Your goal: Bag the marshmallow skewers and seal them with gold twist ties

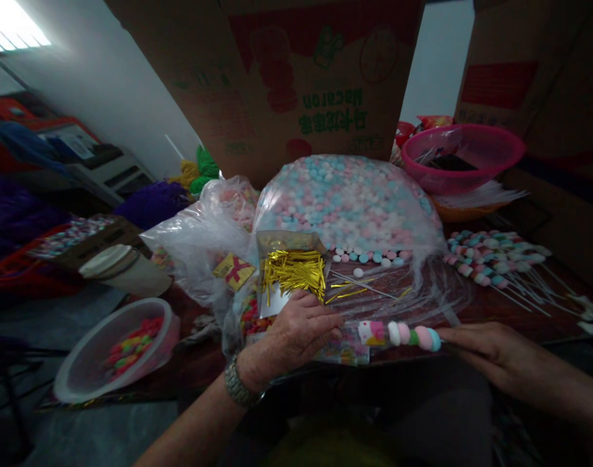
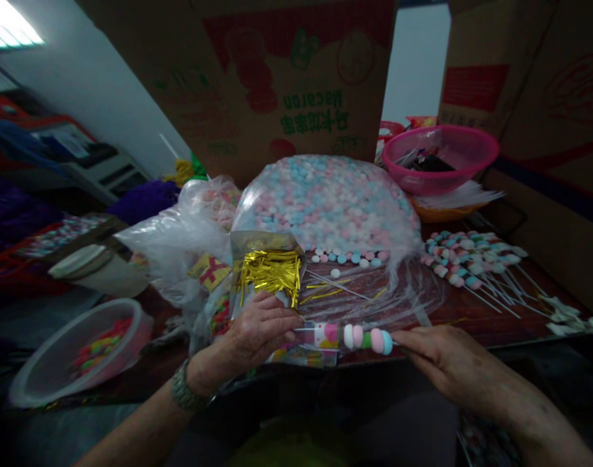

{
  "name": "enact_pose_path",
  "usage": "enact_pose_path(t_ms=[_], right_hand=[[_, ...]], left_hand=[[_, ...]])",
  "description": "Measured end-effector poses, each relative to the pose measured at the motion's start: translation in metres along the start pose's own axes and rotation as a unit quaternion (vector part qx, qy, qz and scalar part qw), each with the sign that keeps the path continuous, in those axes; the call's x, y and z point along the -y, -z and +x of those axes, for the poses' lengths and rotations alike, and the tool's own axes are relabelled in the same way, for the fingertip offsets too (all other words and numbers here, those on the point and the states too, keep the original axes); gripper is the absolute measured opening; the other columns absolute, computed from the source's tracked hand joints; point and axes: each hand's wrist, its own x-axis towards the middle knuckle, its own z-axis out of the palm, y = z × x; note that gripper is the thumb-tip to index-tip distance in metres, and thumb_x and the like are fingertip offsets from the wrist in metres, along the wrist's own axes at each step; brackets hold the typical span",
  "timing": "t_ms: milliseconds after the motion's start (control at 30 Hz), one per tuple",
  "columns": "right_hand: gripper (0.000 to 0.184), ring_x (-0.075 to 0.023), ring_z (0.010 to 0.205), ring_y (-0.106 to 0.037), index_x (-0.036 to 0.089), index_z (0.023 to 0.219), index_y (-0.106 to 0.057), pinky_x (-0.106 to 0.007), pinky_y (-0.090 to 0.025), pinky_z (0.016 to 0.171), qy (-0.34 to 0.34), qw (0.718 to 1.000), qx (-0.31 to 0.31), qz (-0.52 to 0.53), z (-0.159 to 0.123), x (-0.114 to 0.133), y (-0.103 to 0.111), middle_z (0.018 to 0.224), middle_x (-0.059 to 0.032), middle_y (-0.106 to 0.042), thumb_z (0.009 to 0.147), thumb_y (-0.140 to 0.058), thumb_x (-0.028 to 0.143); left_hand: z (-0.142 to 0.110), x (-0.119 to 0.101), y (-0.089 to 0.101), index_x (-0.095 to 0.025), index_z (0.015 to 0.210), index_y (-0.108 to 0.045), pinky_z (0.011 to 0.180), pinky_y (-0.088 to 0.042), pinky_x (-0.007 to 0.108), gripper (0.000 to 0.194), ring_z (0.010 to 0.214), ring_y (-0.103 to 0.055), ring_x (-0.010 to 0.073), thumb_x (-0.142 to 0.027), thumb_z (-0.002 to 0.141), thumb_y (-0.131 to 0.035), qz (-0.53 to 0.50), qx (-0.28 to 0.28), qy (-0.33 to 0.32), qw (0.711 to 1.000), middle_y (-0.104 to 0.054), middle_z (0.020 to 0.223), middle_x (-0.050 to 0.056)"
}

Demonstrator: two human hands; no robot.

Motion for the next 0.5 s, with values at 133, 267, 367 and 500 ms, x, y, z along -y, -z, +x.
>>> enact_pose_path(t_ms=[133, 267, 367, 500], right_hand=[[0.029, -0.0152, 0.072, -0.065, 0.028, 0.110, -0.066, -0.022, -0.053, 0.067, 0.004, 1.000, 0.016, 0.024, 0.006, 0.003, -0.007, 0.081, -0.0019, -0.070, 0.092, -0.044, 0.025], [0.028, -0.0147, 0.070, -0.065, 0.027, 0.105, -0.068, -0.021, -0.052, 0.063, 0.008, 0.999, -0.010, 0.042, 0.010, 0.003, -0.014, 0.078, -0.0008, -0.070, 0.092, -0.043, 0.026], [0.026, -0.0136, 0.064, -0.063, 0.027, 0.094, -0.070, -0.020, -0.050, 0.060, 0.020, 0.999, -0.002, 0.039, 0.014, 0.004, -0.020, 0.072, 0.0014, -0.068, 0.092, -0.044, 0.027], [0.025, -0.0123, 0.060, -0.060, 0.026, 0.087, -0.069, -0.019, -0.047, 0.058, 0.027, 0.999, 0.016, -0.002, 0.016, 0.005, -0.028, 0.069, 0.0021, -0.067, 0.089, -0.045, 0.020]], left_hand=[[0.003, -0.004, -0.002, -0.018, 0.096, -0.061, 0.071, -0.035, 0.033, 0.021, 0.072, -0.057, 0.0164, -0.028, 0.093, -0.043, 0.014, -0.003, 0.030, 0.999, -0.068, 0.080, 0.002], [0.005, -0.011, -0.009, -0.017, 0.106, -0.058, 0.074, -0.038, 0.035, 0.040, 0.077, -0.062, 0.0196, -0.050, 0.090, -0.044, 0.034, 0.039, 0.056, 0.997, -0.068, 0.086, 0.005], [0.005, -0.017, -0.019, -0.016, 0.099, -0.059, 0.068, -0.041, 0.033, 0.062, 0.075, -0.063, 0.0220, -0.071, 0.076, -0.045, 0.017, 0.100, 0.088, 0.991, -0.068, 0.082, 0.006], [0.009, -0.021, -0.027, -0.017, 0.083, -0.058, 0.053, -0.036, 0.026, 0.051, 0.061, -0.061, 0.0173, -0.067, 0.079, -0.047, -0.018, 0.149, 0.153, 0.977, -0.065, 0.069, 0.002]])
